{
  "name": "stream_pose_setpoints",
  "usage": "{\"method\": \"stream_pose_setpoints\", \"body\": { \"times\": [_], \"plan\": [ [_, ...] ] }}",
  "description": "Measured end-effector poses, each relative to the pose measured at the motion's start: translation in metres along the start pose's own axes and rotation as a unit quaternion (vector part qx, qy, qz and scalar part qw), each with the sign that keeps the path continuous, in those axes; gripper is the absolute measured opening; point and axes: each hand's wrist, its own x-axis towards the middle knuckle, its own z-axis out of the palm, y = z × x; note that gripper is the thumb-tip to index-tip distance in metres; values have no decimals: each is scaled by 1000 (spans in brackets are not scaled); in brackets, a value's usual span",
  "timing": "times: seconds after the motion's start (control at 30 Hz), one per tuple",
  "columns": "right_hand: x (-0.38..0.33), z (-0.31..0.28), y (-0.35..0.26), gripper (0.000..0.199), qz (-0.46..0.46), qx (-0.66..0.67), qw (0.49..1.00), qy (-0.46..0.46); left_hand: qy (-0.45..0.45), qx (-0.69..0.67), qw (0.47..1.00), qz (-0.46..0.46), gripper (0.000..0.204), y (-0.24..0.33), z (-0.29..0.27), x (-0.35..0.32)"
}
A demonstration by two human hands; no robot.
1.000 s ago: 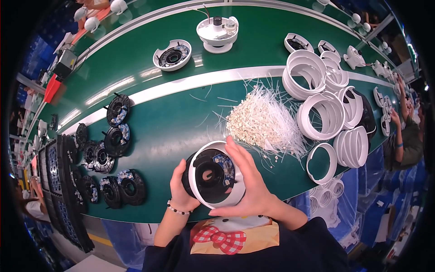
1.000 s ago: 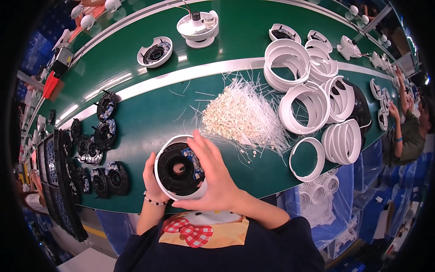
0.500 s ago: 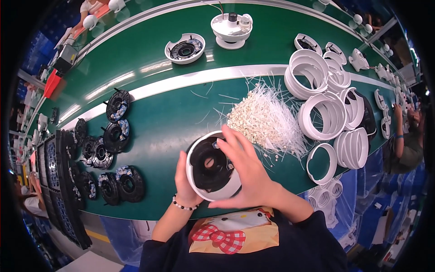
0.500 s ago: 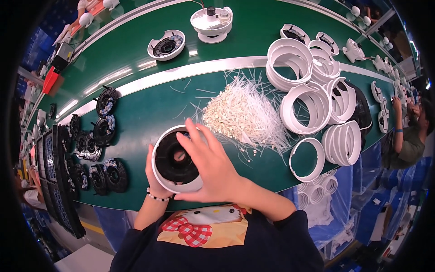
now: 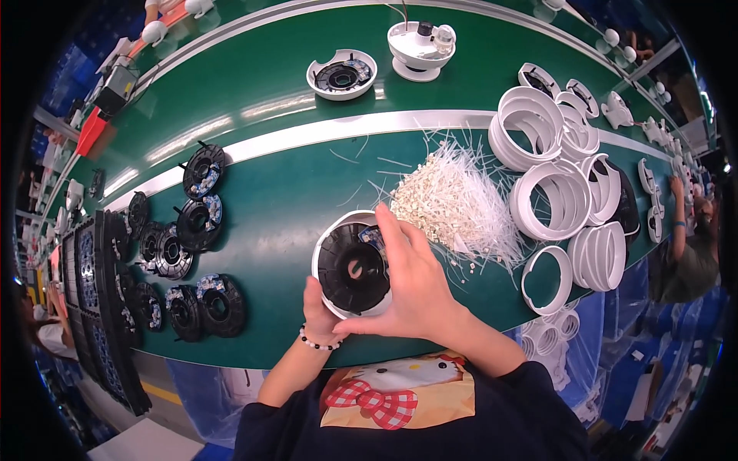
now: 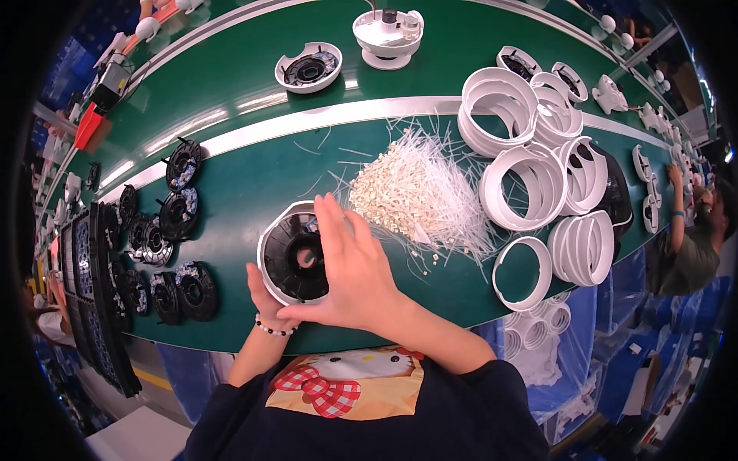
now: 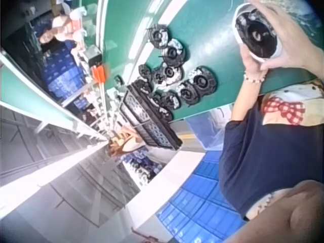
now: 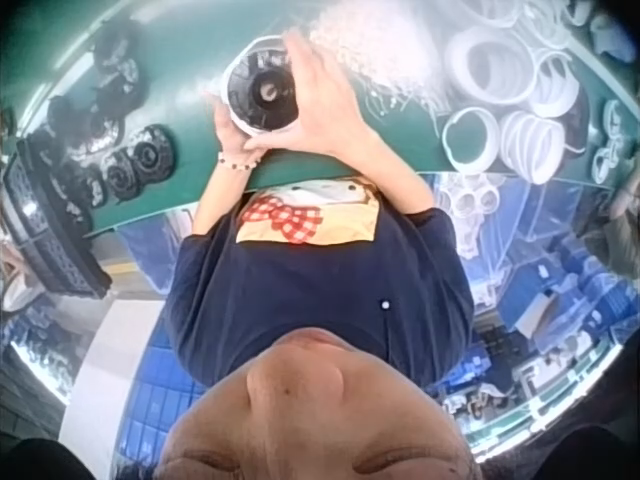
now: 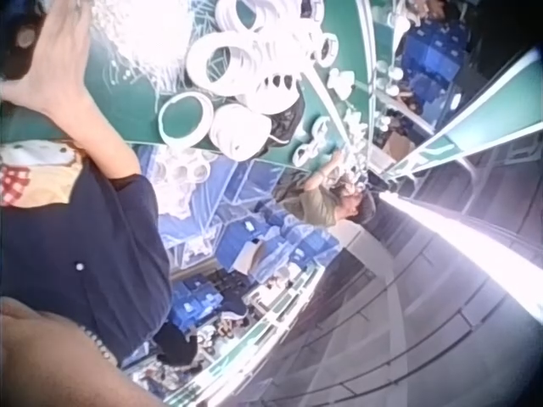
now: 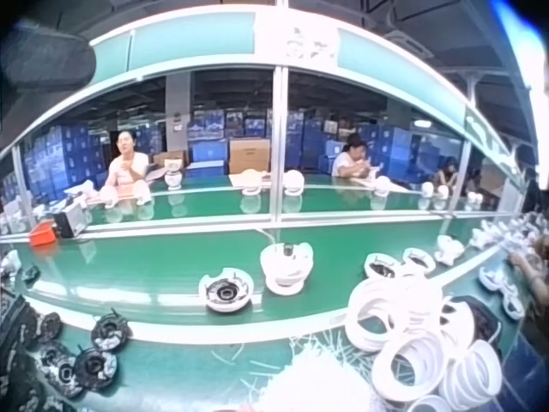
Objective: Assembling electronic camera components on a factory production line.
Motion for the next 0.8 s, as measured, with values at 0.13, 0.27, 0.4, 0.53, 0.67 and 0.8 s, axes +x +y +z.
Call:
{"method": "stream_pose_setpoints", "body": {
  "times": [0.13,0.27,0.4,0.53,0.67,0.8],
  "plan": [
    [0,3,-4,119,19,-11,999,33,10,5,1000,-18,75,2,5,-2],
    [-4,16,-5,120,45,-10,998,37,37,-15,999,8,68,-2,11,-3],
    [-8,38,-4,115,68,-4,995,67,69,-116,990,49,54,-4,10,-1],
    [-6,38,-9,107,44,3,996,77,138,-37,985,93,64,1,18,-4],
    [-14,34,2,96,11,86,990,112,62,18,994,86,65,20,28,15],
    [-38,10,1,88,-43,79,980,179,99,-52,987,-119,42,52,-1,44]
  ]
}}
